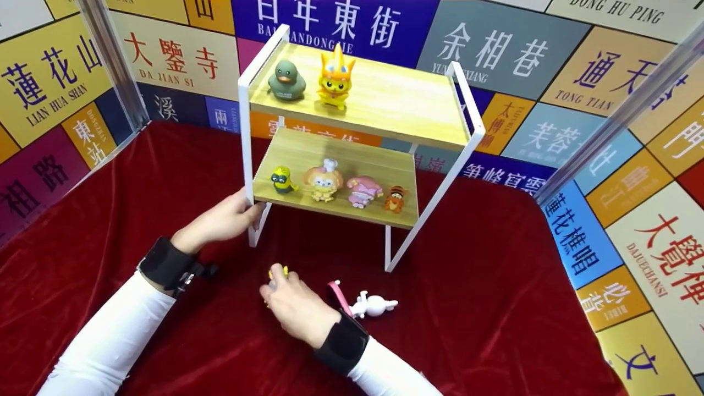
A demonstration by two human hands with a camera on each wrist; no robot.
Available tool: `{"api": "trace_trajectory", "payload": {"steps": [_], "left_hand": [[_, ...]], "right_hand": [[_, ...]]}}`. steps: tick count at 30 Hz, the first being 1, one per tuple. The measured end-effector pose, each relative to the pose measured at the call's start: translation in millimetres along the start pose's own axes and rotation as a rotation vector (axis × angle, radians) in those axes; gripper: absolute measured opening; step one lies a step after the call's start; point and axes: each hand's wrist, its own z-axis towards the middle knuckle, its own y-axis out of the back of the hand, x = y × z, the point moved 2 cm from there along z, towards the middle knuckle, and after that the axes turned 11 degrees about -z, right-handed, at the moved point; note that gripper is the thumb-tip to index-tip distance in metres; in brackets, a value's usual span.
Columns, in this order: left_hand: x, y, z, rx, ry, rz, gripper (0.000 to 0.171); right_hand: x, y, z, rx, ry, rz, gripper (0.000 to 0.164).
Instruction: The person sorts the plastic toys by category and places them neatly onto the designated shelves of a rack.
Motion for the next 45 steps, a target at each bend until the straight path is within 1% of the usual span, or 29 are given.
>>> {"api": "trace_trajectory", "payload": {"steps": [2,4,7,11,14,16,20,21,24,27,31,34,37,40,45], "left_hand": [[-1.6,0.3,-0.2,0.004,0.0,-0.003,0.035],[-2.9,0.2,-0.3,0.007,0.001,-0.006,0.036],[-3.8,0.4,-0.6,0.002,0.0,-0.002,0.033],[-2.9,0.5,-0.4,-0.006,-0.005,0.006,0.029],[-1.2,-0.1,0.2,-0.009,-0.008,0.012,0.029],[0.5,-0.4,0.3,-0.01,-0.011,0.017,0.029],[2.8,-1.0,-0.2,-0.014,-0.011,0.016,0.028],[2.8,-1.0,-0.4,-0.014,-0.011,0.016,0.028],[1.9,-0.9,-0.8,-0.011,-0.007,0.018,0.028],[1.1,-0.4,-0.7,-0.004,-0.003,0.018,0.03],[-0.6,0.5,0.0,0.001,0.001,0.018,0.033],[-0.7,1.0,0.3,0.0,0.0,0.025,0.034],[0.2,0.9,0.5,0.0,0.002,0.024,0.034],[0.3,0.8,0.5,-0.002,0.004,0.016,0.034],[-0.6,0.3,0.0,-0.002,0.002,0.003,0.034]], "right_hand": [[-0.4,0.8,-1.1,0.015,0.002,0.022,0.026],[-0.6,0.7,-2.3,0.034,0.003,0.034,0.028],[-0.5,0.4,-2.5,0.042,0.026,0.011,0.028],[-1.0,0.9,-1.8,0.039,0.045,-0.006,0.021],[-2.0,1.8,-2.1,0.039,0.043,0.037,0.026],[-2.6,2.3,-2.4,0.039,0.042,0.062,0.034],[-3.8,2.7,-3.1,0.049,0.044,0.105,0.055],[-4.2,3.1,-3.1,0.052,0.045,0.119,0.057],[-6.4,6.8,-3.0,0.051,0.045,0.194,0.056],[-11.7,14.5,-2.5,0.038,0.013,0.284,0.05],[-23.7,27.6,-3.9,-0.005,-0.039,0.385,0.05],[-33.5,36.0,-6.3,-0.056,-0.061,0.466,0.048],[-41.4,42.9,-8.8,-0.131,-0.071,0.551,0.044],[-46.9,48.9,-10.7,-0.22,-0.079,0.609,0.043],[-52.7,56.7,-13.6,-0.328,-0.16,0.691,0.046]]}}
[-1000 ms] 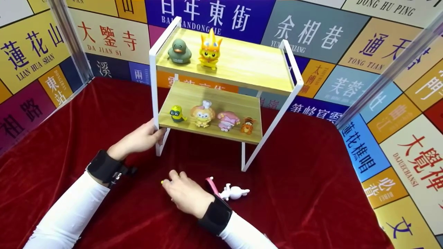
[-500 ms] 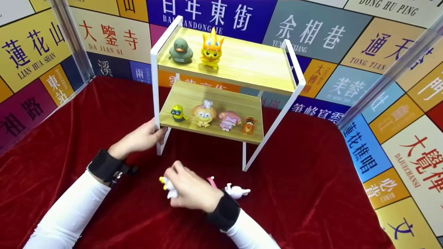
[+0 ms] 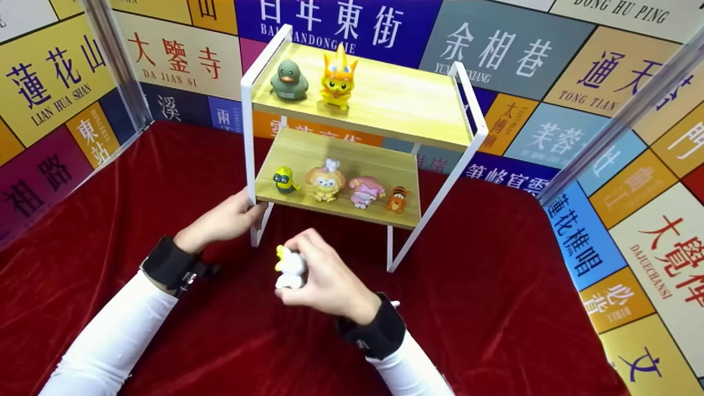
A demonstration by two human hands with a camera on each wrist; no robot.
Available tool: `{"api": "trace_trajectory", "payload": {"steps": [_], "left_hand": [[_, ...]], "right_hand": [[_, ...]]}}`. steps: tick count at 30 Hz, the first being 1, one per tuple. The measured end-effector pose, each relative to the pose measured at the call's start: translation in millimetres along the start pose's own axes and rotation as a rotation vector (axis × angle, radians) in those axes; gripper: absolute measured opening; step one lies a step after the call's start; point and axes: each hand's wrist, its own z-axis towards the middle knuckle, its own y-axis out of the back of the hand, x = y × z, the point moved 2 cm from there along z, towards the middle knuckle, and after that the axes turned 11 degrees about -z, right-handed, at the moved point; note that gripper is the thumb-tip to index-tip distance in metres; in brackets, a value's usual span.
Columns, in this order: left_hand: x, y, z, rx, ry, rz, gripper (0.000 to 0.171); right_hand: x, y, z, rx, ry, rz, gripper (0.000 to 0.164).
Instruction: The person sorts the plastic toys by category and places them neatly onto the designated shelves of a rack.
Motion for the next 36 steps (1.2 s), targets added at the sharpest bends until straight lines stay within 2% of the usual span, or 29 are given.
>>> {"api": "trace_trajectory", "payload": {"steps": [4,9,18,22,27,31,36], "left_hand": [[-0.4,0.0,-0.3,0.003,-0.001,-0.002,0.034],[-0.6,0.1,-0.1,-0.002,-0.002,0.006,0.031],[0.4,0.0,-0.1,-0.009,-0.001,0.026,0.028],[-0.3,0.2,0.1,-0.004,-0.006,0.022,0.029],[-0.6,-0.1,0.1,-0.004,-0.003,0.015,0.029],[-0.4,-0.2,0.2,-0.001,0.003,0.006,0.029],[0.8,0.0,0.3,0.003,0.0,0.0,0.031]], "right_hand": [[1.2,6.4,-1.1,-0.068,-0.04,0.131,0.053],[1.6,12.2,-3.2,-0.097,-0.067,0.277,0.06],[2.8,19.9,-4.6,-0.139,-0.054,0.368,0.051],[3.0,22.3,-5.2,-0.143,-0.038,0.382,0.056],[2.1,24.5,-6.5,-0.133,-0.064,0.4,0.064],[3.0,27.1,-6.2,-0.153,-0.073,0.392,0.052],[5.2,29.6,-5.4,-0.2,-0.094,0.459,0.036]]}}
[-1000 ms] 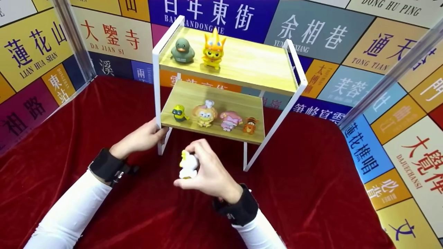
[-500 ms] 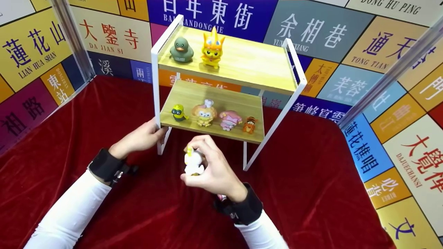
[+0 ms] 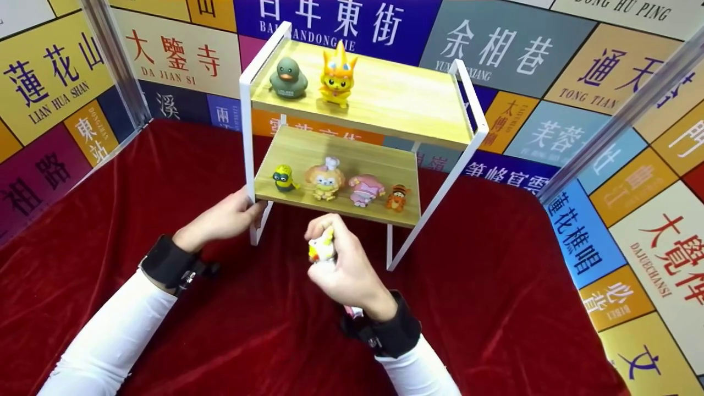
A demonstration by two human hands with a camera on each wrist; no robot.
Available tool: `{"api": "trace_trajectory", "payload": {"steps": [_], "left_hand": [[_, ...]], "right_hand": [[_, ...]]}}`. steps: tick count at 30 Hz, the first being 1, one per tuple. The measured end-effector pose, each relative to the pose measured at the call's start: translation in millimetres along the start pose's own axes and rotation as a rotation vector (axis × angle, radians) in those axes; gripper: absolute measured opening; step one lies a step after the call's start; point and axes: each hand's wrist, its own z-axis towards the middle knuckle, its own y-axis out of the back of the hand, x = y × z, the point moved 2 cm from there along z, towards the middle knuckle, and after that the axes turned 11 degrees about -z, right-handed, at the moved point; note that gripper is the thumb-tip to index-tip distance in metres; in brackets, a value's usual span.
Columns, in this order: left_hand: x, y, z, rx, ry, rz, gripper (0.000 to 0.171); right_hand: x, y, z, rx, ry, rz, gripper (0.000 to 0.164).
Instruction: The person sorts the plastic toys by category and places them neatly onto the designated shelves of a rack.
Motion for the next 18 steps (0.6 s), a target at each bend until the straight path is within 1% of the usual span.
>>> {"api": "trace_trajectory", "payload": {"steps": [4,9,13,15,18], "left_hand": [[0.5,0.1,0.4,-0.009,-0.005,0.006,0.027],[1.4,0.4,0.0,-0.01,-0.007,0.005,0.027],[1.5,0.8,-0.1,-0.005,-0.007,0.006,0.03],[1.4,0.8,0.1,-0.003,-0.006,0.004,0.031],[1.7,0.9,0.1,-0.001,-0.005,-0.003,0.032]], "right_hand": [[2.1,-0.2,0.5,-0.036,-0.015,0.055,0.029],[2.8,-0.7,1.2,-0.071,-0.021,0.077,0.032],[2.3,-1.6,1.4,-0.072,-0.031,0.109,0.034],[2.1,-2.3,1.4,-0.068,-0.023,0.119,0.033],[1.6,-3.6,1.6,-0.066,0.022,0.145,0.032]]}}
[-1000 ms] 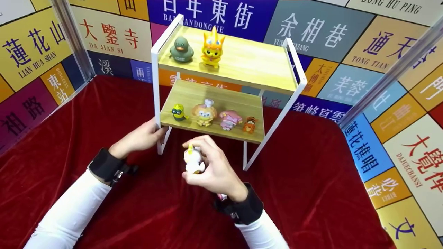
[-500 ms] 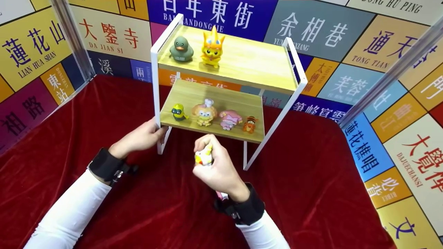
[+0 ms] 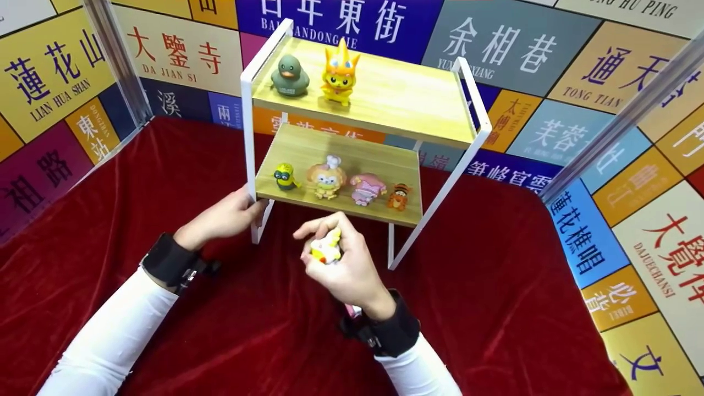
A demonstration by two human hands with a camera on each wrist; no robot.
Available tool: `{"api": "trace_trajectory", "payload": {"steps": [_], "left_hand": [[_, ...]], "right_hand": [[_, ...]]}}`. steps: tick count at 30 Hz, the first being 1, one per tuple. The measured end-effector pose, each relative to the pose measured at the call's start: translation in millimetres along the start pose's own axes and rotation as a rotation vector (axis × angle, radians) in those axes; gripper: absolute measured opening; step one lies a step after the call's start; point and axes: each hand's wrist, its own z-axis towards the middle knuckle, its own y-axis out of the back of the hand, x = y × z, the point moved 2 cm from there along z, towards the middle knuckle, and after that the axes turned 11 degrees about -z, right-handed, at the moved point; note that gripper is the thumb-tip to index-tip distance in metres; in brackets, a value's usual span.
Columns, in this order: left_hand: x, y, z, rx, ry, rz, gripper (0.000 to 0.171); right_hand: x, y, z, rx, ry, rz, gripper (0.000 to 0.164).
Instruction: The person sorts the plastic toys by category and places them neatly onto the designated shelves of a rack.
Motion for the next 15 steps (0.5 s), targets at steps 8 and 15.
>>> {"api": "trace_trajectory", "payload": {"steps": [8,15], "left_hand": [[1.2,0.1,0.1,0.004,0.0,-0.005,0.033],[0.3,0.0,0.3,0.0,-0.004,0.009,0.033]], "right_hand": [[1.3,-0.4,0.3,-0.024,0.086,0.002,0.026],[0.7,2.3,0.2,-0.05,0.165,-0.155,0.023]]}}
